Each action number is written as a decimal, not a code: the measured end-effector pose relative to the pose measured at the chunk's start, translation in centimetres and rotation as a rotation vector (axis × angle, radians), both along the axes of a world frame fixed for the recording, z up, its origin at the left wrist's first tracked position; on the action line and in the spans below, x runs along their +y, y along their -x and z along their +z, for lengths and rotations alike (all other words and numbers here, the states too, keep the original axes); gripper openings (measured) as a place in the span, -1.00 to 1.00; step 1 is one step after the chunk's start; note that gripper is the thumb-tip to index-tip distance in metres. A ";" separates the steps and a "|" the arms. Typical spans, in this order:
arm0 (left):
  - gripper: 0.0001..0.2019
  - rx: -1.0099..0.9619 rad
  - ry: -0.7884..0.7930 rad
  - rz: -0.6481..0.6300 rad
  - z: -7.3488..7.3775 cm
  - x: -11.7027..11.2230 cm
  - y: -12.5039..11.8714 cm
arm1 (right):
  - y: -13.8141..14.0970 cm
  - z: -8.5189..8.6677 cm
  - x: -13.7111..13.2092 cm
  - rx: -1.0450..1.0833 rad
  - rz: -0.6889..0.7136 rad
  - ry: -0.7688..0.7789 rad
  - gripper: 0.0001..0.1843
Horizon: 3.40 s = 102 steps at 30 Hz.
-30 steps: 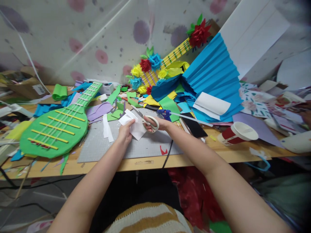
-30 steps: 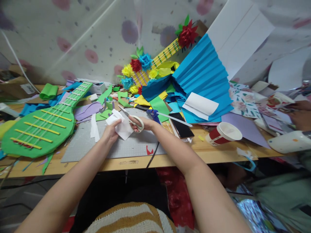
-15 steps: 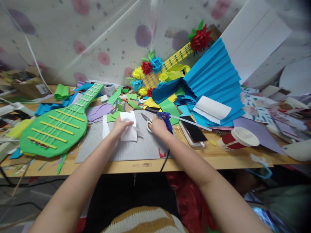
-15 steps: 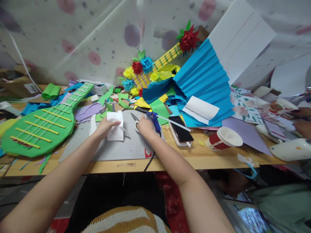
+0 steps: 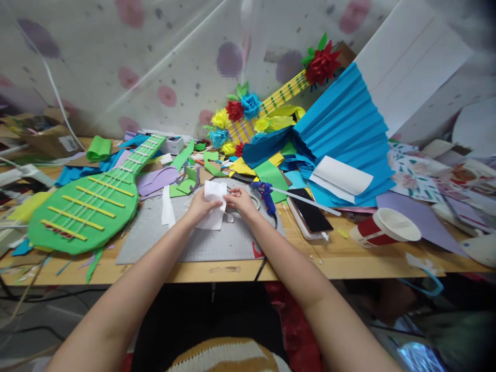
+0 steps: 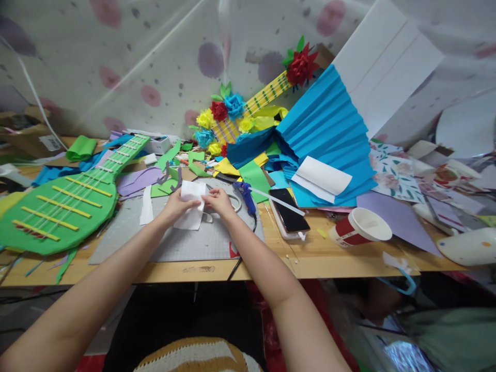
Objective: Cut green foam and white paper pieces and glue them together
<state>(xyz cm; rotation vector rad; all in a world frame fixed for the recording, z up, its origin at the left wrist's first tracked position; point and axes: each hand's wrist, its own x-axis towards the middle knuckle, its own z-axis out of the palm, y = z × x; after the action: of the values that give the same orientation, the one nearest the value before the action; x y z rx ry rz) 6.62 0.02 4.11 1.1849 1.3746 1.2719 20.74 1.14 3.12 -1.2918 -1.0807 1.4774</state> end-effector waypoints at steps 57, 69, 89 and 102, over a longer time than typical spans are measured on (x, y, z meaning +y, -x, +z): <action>-0.68 -0.227 0.021 0.501 2.8 -1.3 17.8 | 14.2 1.0 2.0 -0.516 0.185 -0.554 -0.86; -0.71 -0.292 -0.065 0.560 3.3 -1.0 17.5 | 8.8 2.9 -0.6 -0.547 0.435 -0.690 -0.32; -0.67 -0.242 -0.004 0.420 2.9 -0.6 13.1 | 2.5 1.1 0.7 -0.525 0.132 -0.463 -0.85; -0.41 -0.310 0.073 -0.014 -0.6 -2.0 3.1 | 1.7 -0.3 0.2 0.090 0.206 0.015 -0.64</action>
<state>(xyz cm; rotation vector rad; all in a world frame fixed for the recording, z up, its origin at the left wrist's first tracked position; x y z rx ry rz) 3.49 -2.01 3.49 0.9025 1.1720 1.3211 19.00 1.35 2.84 -1.1394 -1.1721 1.6823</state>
